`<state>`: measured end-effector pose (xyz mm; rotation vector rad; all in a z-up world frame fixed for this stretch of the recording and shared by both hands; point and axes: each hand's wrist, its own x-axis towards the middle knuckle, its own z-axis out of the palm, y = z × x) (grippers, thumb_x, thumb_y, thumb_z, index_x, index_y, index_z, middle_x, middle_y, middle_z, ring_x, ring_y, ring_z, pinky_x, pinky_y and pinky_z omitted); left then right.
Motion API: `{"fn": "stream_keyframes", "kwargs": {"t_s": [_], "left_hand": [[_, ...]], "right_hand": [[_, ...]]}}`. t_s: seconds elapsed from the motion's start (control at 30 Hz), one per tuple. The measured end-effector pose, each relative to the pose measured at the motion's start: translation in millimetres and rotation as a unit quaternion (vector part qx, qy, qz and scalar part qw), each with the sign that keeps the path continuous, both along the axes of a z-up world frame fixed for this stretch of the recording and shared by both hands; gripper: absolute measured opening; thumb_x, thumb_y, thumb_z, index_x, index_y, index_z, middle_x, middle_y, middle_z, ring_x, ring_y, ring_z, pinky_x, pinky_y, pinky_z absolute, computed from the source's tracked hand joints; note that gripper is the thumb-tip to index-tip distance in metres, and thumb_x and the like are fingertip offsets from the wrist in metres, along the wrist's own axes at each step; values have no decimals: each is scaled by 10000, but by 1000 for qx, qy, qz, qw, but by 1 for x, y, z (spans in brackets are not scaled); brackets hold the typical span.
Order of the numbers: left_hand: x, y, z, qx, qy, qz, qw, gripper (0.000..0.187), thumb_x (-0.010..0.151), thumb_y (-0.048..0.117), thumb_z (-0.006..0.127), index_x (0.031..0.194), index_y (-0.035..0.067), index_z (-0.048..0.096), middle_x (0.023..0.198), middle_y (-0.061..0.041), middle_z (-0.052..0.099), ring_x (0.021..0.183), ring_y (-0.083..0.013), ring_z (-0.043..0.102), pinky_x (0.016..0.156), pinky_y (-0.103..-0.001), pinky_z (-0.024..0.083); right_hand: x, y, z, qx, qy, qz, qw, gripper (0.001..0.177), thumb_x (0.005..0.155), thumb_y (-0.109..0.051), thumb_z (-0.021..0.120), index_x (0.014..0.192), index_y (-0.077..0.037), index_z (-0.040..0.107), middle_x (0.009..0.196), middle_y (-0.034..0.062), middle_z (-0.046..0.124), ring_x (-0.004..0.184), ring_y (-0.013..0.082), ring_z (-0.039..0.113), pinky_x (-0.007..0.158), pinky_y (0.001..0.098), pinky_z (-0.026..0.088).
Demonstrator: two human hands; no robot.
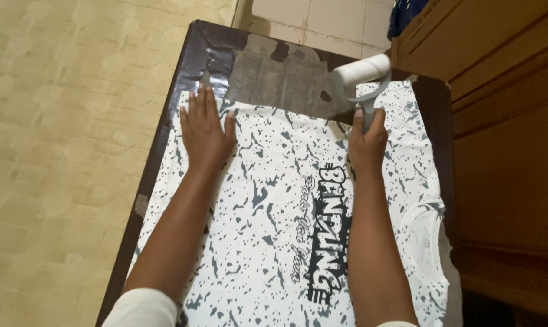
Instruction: The person uses a lint roller to roll over a white t-shirt with a black splatter pattern laid on a table. They repeatedly roll the entire surface, then fold the shirt in half and continue rolling the folded garment.
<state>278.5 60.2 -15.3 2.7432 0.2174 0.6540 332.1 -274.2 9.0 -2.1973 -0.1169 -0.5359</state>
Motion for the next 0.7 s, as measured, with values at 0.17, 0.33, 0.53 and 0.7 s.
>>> {"fn": "stream_keyframes", "kwargs": {"t_s": [0.17, 0.33, 0.53, 0.7], "left_hand": [[-13, 9, 6, -5, 82, 6, 997, 727, 1050, 474, 474, 1581, -11, 366, 1658, -164, 351, 1581, -306, 227, 1296, -509, 129], [-5, 14, 4, 31, 97, 19, 995, 739, 1050, 501, 375, 1611, 30, 279, 1687, -130, 259, 1565, -264, 168, 1243, -519, 73], [1, 20, 6, 30, 123, 24, 992, 721, 1050, 486, 333, 1625, 63, 232, 1707, -100, 198, 1572, -224, 118, 1246, -525, 30], [0, 20, 6, 30, 113, 17, 993, 723, 1045, 476, 361, 1614, 40, 266, 1695, -119, 231, 1570, -238, 149, 1238, -541, 41]], "right_hand": [[5, 3, 5, -71, 40, -35, 996, 360, 1101, -381, 537, 1108, -21, 530, 946, 255, 715, 919, 447, 706, 791, 519, 523], [7, 2, 13, -68, 82, -60, 992, 342, 1096, -365, 522, 1120, -23, 531, 967, 254, 707, 918, 438, 709, 763, 528, 524], [13, -8, 25, -49, 64, -45, 996, 354, 1111, -356, 536, 1113, -1, 530, 944, 240, 702, 893, 408, 705, 760, 519, 517], [6, -6, 40, 1, 132, -45, 990, 306, 1113, -343, 529, 1089, -41, 575, 948, 207, 734, 854, 279, 732, 768, 457, 546]]}}
